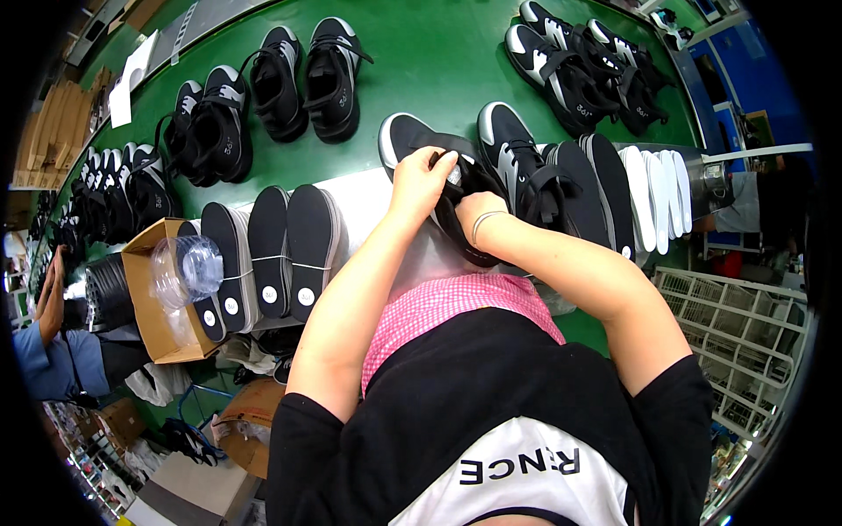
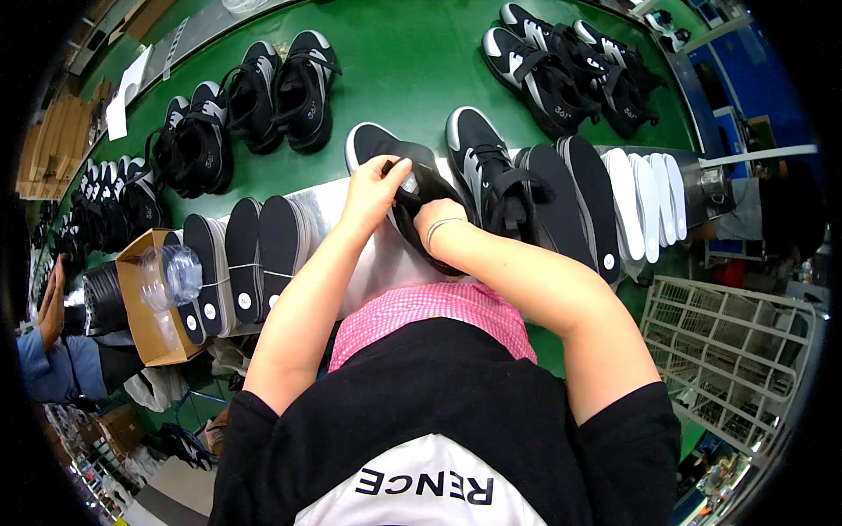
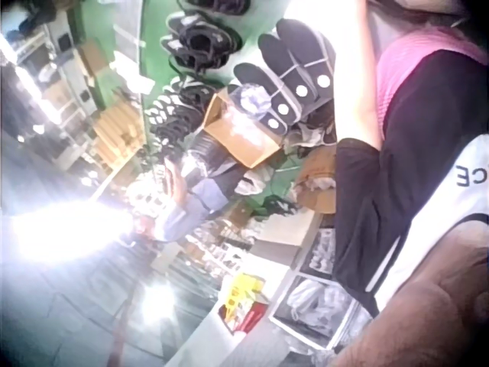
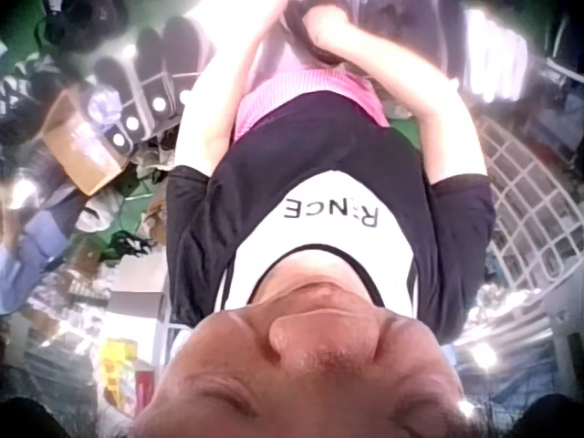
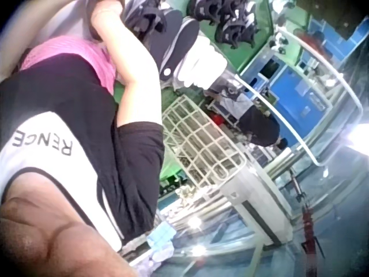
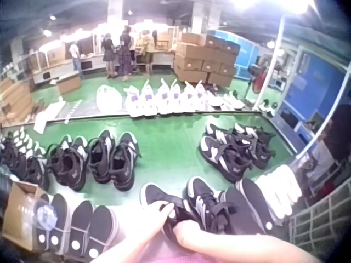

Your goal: The person places insoles into pairs of black and white sneakers on a factory assembly line and then collects a pair of insoles to place in a bin.

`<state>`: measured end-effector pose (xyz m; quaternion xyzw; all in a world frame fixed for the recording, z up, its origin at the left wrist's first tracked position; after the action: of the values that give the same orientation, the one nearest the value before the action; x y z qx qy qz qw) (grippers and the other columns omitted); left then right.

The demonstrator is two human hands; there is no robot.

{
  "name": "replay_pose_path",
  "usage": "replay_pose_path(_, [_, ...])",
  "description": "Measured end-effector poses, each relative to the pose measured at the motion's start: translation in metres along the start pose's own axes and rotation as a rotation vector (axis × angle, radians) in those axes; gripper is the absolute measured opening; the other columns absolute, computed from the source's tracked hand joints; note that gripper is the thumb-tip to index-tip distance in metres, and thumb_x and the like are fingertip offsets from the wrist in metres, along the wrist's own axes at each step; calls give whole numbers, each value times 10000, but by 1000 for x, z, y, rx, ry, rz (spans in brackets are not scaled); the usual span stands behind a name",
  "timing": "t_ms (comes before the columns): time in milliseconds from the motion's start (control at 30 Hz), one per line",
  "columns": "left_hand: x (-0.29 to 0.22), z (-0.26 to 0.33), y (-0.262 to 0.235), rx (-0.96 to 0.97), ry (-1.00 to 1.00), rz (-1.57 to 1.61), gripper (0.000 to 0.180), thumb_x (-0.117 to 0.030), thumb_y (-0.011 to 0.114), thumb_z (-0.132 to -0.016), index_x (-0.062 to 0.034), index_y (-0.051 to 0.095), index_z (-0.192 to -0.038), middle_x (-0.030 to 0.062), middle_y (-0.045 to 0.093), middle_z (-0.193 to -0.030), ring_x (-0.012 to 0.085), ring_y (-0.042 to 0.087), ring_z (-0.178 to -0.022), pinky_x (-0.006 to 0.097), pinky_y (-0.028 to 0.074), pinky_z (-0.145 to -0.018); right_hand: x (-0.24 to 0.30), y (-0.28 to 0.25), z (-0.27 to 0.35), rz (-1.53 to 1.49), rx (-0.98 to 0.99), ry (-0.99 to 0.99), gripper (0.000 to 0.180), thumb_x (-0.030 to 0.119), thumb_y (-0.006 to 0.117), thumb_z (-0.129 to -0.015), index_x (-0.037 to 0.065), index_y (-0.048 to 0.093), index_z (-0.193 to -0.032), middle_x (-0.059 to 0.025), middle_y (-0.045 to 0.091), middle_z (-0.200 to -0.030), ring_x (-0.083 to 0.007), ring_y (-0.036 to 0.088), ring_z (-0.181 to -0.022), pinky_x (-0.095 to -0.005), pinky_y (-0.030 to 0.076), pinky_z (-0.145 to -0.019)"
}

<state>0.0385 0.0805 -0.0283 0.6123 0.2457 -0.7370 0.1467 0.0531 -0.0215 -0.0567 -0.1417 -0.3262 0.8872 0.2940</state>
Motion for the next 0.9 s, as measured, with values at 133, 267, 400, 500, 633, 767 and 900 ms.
replay_pose_path(133, [-10,0,-4,-29,45,-91,277,-243,598,-782,19,620,-867,145,629,-734,208,602,-662,294,454,-632,9,1,14,251,119,-198,247,71,552,-732,29,652,-954,-116,637,-971,-221,617,-907,-315,479,-769])
replay_pose_path(267, [-9,1,-4,-28,48,-86,279,-251,596,-781,11,621,-873,151,629,-745,223,607,-673,299,456,-637,7,2,35,181,218,-263,263,97,513,-719,19,655,-927,-144,640,-939,-253,605,-937,-378,458,-771])
replay_pose_path(400, [-7,5,-4,-20,18,-68,270,-242,594,-784,10,619,-877,146,631,-745,214,609,-682,296,456,-642,-3,15,52,81,364,-257,325,159,465,-720,-27,632,-928,-183,624,-955,-267,601,-927,-466,401,-797])
replay_pose_path(500, [-12,6,-4,-33,80,-35,262,-229,593,-787,17,614,-875,143,629,-741,203,603,-673,293,453,-640,3,28,35,28,452,-309,354,151,453,-712,-46,619,-955,-203,615,-961,-281,595,-931,-394,429,-812])
replay_pose_path(633, [-11,7,-4,15,17,6,263,-229,589,-794,22,610,-871,125,625,-732,176,587,-667,283,448,-634,0,27,34,-32,464,-311,611,215,520,-705,-68,377,-1228,-256,542,-1085,-317,555,-980,-321,432,-830])
replay_pose_path(767, [-6,7,-9,39,39,-44,271,-231,568,-808,22,599,-899,122,622,-734,159,578,-668,278,444,-631,-13,-5,26,-1228,142,-347,448,303,532,-808,-51,528,-1083,-139,589,-1038,-221,563,-934,-305,436,-808])
replay_pose_path(900, [-7,13,-3,104,-22,-41,285,-255,552,-817,12,600,-904,134,620,-739,184,585,-679,289,442,-636,-31,6,9,-1666,-144,-47,275,276,598,-813,3,595,-847,-69,595,-763,-140,514,-683,-249,404,-655])
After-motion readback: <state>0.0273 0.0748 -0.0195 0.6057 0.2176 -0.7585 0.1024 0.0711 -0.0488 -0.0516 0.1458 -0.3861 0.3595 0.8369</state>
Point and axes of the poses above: each hand's wrist, its own z-axis away from the middle knuckle, its own y-axis out of the palm, x = y × z, the point moved 8 cm from there along -z, towards the middle knuckle
